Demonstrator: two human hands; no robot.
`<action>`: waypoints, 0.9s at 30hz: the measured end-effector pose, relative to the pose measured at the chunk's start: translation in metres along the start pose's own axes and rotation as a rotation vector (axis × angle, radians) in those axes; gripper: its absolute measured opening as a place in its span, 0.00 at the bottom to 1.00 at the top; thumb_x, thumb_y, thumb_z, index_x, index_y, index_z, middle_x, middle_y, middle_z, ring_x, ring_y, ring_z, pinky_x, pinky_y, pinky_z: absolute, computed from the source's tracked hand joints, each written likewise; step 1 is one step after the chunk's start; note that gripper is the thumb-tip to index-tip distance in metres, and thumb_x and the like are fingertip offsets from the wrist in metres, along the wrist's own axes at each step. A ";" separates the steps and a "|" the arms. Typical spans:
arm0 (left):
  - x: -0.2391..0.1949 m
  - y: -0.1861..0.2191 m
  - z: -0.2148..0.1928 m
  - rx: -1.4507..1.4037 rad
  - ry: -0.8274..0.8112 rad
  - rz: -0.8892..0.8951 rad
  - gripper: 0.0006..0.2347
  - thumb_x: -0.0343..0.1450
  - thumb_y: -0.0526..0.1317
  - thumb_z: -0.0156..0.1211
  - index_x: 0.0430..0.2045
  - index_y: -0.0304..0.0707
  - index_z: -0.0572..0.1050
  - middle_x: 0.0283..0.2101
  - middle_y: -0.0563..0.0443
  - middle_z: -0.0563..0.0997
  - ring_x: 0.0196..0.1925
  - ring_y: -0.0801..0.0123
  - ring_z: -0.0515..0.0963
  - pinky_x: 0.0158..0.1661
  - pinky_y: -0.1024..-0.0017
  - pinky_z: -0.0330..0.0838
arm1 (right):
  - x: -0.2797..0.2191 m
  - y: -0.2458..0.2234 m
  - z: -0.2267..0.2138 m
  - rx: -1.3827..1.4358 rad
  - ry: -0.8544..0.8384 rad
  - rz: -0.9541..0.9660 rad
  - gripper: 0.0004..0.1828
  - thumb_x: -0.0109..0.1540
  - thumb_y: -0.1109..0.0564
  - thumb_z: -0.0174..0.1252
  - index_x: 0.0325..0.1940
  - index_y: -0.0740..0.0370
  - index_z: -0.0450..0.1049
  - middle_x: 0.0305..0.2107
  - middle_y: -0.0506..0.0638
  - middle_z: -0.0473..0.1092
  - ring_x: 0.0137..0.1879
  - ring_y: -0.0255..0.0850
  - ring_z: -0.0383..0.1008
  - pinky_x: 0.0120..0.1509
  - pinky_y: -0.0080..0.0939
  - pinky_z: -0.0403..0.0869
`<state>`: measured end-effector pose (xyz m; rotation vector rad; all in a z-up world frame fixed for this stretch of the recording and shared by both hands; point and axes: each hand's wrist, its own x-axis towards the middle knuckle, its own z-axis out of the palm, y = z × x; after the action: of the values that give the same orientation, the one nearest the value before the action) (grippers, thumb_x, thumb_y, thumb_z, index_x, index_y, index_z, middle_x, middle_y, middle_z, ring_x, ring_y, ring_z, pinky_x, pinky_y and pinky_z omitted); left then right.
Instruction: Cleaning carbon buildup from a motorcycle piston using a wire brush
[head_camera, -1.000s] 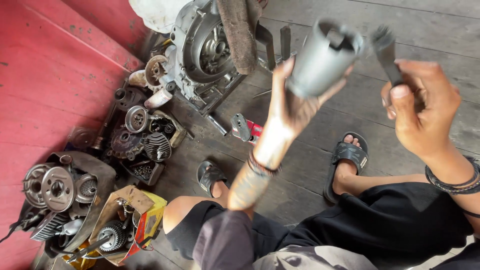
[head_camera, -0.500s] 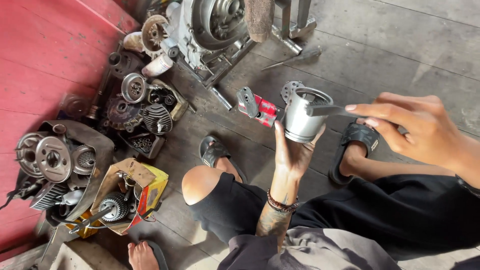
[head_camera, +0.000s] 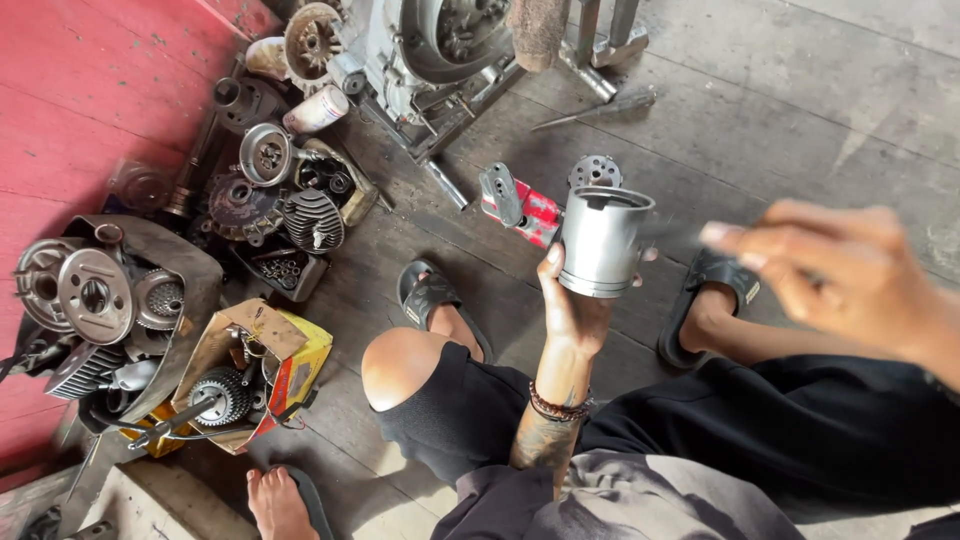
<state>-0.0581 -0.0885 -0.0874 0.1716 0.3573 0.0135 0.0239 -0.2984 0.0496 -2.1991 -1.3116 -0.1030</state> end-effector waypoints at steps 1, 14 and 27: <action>-0.002 0.000 0.003 -0.002 -0.066 -0.013 0.30 0.72 0.52 0.53 0.65 0.30 0.64 0.57 0.35 0.76 0.48 0.51 0.81 0.39 0.62 0.77 | -0.003 0.008 0.000 0.011 -0.002 -0.017 0.26 0.55 0.73 0.59 0.52 0.52 0.78 0.25 0.43 0.75 0.14 0.29 0.56 0.16 0.30 0.55; 0.010 -0.005 -0.003 0.187 0.013 0.019 0.35 0.65 0.52 0.59 0.69 0.37 0.63 0.61 0.37 0.74 0.57 0.51 0.76 0.54 0.60 0.68 | 0.012 -0.005 -0.014 -0.007 -0.049 0.060 0.24 0.53 0.73 0.59 0.45 0.49 0.83 0.26 0.41 0.76 0.17 0.29 0.61 0.19 0.31 0.55; -0.002 0.001 0.041 0.501 -0.274 0.340 0.35 0.72 0.62 0.51 0.72 0.47 0.51 0.75 0.44 0.55 0.75 0.51 0.60 0.70 0.50 0.59 | -0.002 0.015 -0.008 -0.068 0.056 0.119 0.07 0.65 0.57 0.61 0.43 0.50 0.84 0.27 0.43 0.73 0.33 0.36 0.64 0.62 0.42 0.55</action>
<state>-0.0456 -0.0948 -0.0485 0.7214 0.0482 0.2359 0.0373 -0.3099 0.0492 -2.3088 -1.1592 -0.1644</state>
